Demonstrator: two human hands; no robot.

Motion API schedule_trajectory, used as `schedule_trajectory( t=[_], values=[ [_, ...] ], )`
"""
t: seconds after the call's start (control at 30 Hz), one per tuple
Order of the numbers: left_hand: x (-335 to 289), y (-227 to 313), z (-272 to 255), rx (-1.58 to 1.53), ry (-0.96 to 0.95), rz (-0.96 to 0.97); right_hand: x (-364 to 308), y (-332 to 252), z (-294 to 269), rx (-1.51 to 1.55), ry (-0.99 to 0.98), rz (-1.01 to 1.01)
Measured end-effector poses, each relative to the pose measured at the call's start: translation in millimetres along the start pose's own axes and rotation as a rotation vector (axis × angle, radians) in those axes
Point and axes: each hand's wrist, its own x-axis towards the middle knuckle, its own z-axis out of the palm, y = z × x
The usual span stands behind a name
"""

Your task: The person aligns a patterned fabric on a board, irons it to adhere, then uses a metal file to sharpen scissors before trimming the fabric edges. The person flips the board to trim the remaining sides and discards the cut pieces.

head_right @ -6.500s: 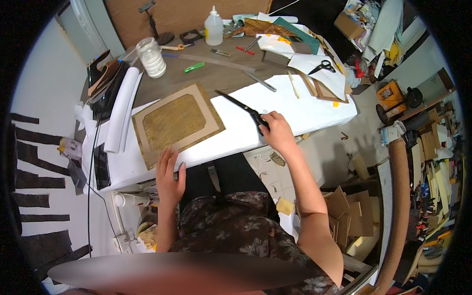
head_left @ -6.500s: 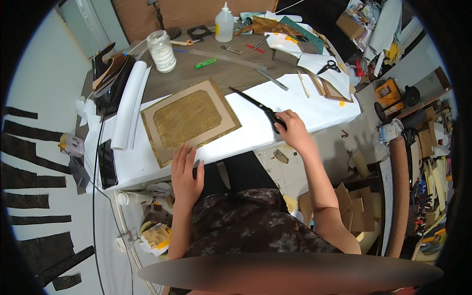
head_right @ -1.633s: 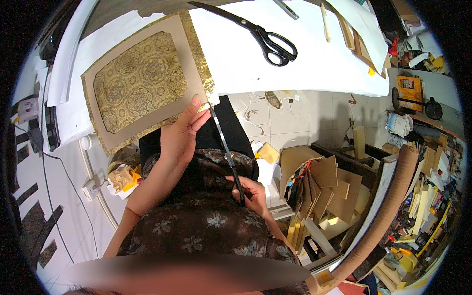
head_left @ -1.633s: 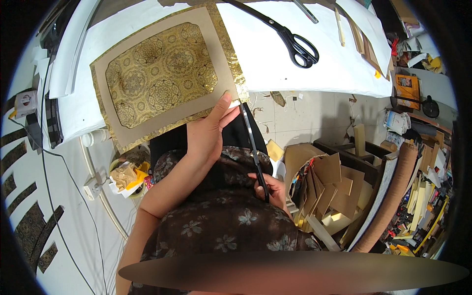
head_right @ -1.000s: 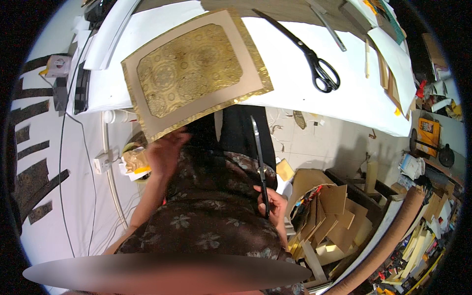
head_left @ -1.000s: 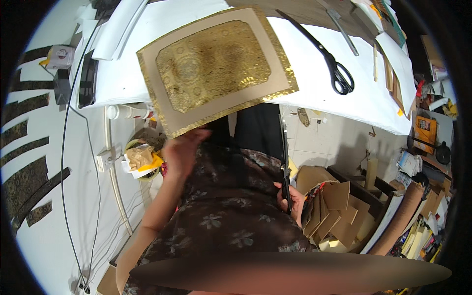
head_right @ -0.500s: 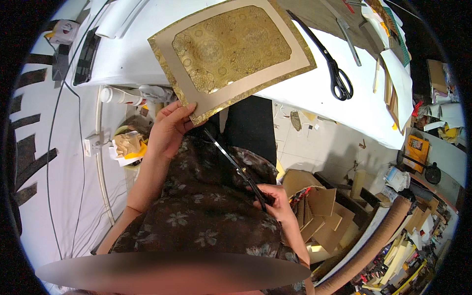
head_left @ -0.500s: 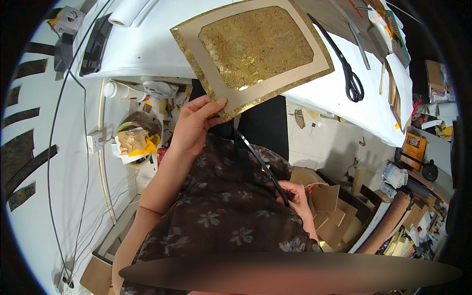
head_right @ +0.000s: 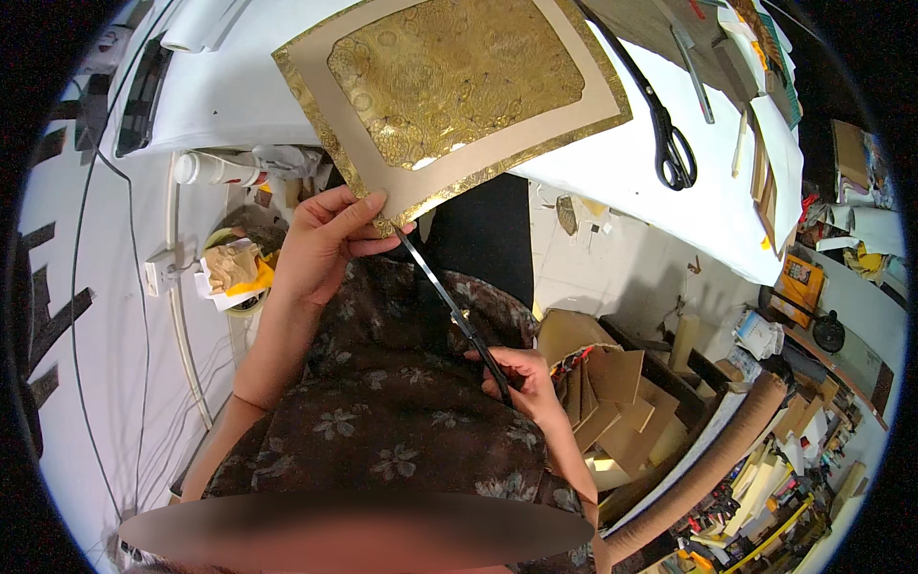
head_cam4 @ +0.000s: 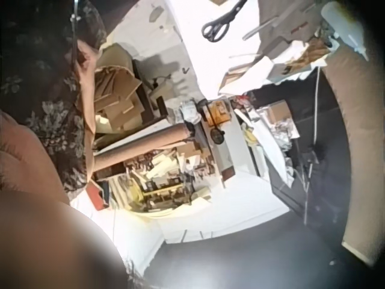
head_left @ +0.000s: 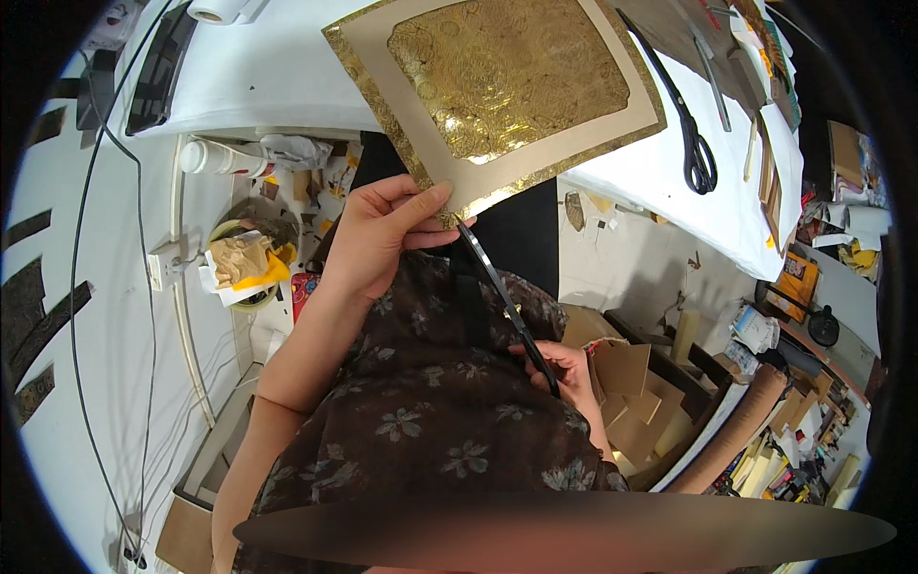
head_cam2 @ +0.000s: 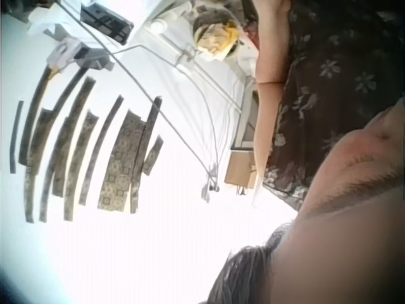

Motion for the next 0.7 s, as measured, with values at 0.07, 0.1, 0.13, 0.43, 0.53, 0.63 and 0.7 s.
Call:
schedule_trajectory(
  t=[0.07,0.1,0.13,0.43,0.53,0.63,0.7],
  values=[
    [0.1,-0.2,0.1,-0.002,-0.011,0.012,-0.1,-1.5,-0.9,-0.046,-0.006,0.019],
    [0.0,0.0,0.2,-0.003,-0.016,0.018,0.1,-2.4,-1.1,-0.068,-0.010,0.028],
    [0.1,-0.2,0.3,0.001,-0.017,0.018,0.3,-3.3,-0.2,-0.068,-0.005,0.027],
    [0.2,-0.2,2.1,0.018,-0.020,0.026,-1.8,-2.9,0.7,-0.022,0.015,0.074],
    [0.6,-0.7,1.7,0.020,-0.019,0.026,-1.8,-2.8,0.0,-0.040,0.010,0.078],
    [0.0,-0.7,2.9,0.016,-0.020,0.032,-1.8,-2.1,-1.0,-0.049,0.004,0.084],
    [0.3,-0.3,3.7,0.012,-0.020,0.032,-2.0,-1.7,-1.2,-0.045,0.000,0.084]
  ],
)
